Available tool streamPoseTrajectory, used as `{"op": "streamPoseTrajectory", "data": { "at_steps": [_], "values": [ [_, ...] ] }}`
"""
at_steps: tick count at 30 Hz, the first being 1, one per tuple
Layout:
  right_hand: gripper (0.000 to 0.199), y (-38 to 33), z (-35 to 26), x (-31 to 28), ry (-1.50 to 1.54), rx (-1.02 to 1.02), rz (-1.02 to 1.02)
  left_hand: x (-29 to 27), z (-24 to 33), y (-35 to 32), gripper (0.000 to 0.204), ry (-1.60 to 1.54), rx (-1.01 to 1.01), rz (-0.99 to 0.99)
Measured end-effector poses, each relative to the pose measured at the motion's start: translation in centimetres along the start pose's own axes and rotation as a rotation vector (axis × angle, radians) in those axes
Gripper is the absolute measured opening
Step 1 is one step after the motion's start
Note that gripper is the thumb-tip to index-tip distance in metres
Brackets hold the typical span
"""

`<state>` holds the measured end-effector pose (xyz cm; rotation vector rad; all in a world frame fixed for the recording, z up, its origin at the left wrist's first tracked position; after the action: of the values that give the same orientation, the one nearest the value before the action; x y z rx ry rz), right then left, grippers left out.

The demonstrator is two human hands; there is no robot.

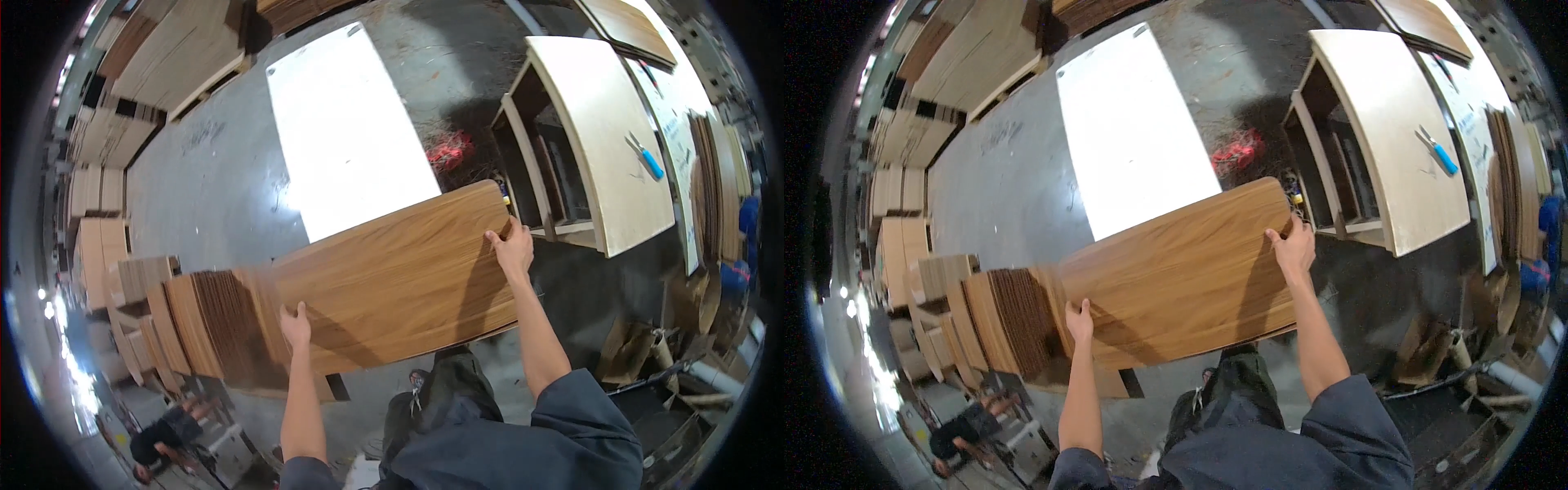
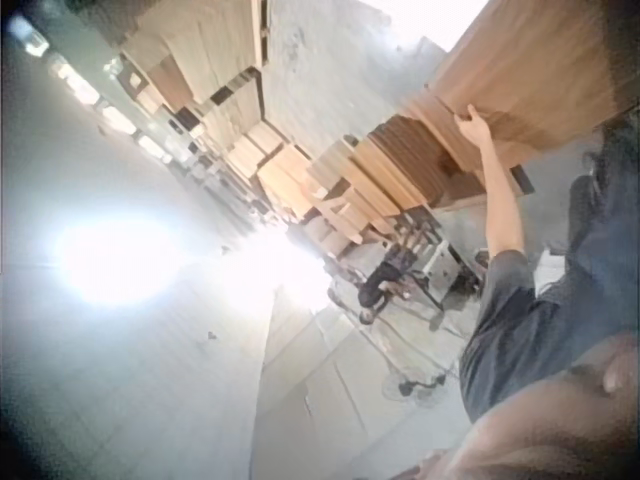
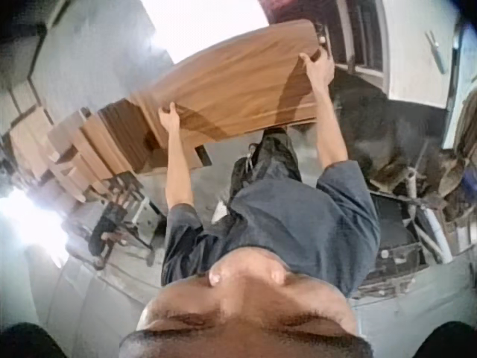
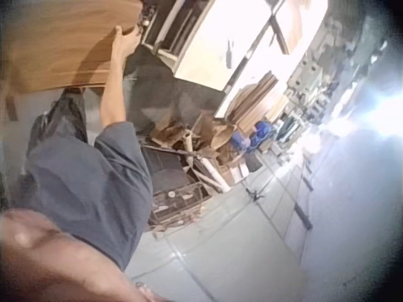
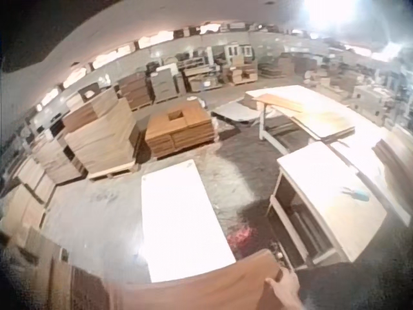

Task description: The person applies edging to the side of a wooden board using a heat gun and then trims the excess by hand.

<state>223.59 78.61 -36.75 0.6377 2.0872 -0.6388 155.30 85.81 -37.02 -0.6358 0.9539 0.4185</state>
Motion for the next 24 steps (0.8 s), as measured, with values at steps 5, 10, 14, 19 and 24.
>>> {"op": "streamPoseTrajectory", "data": {
  "at_steps": [5, 10, 14, 19, 24],
  "values": [
    [0.063, 0.7, -0.4, 0.4, 0.081, -0.204, 0.036, -3.0, 4.4, -6.9, 0.046, 0.074, 0.275, 0.191],
    [0.076, 3.5, 3.8, 4.0, 0.048, -0.207, -0.025, -4.1, 2.2, -15.9, 0.038, 0.017, 0.378, 0.136],
    [0.081, 4.5, 4.2, 4.7, -0.445, -0.121, -0.041, -7.0, -8.8, -21.3, 0.035, -0.094, 0.283, 0.177],
    [0.045, -5.7, -13.2, 1.9, -0.206, -0.665, 0.248, -10.5, -28.4, -28.3, 0.037, -0.195, -0.022, 0.253],
    [0.02, -23.3, -29.3, 10.7, 0.06, -1.072, -0.16, -11.1, -45.5, -33.9, 0.037, -0.301, -0.308, 0.395]
  ]
}}
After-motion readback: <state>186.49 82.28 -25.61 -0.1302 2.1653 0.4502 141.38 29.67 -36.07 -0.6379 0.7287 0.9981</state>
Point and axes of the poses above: each hand's wrist, its own y-axis towards the middle knuckle, its own x-axis out of the palm, z = x × y, the point moved 10 cm from there along y, towards the middle knuckle, and after that the axes turned 9 degrees about -x, right-handed, at the moved point
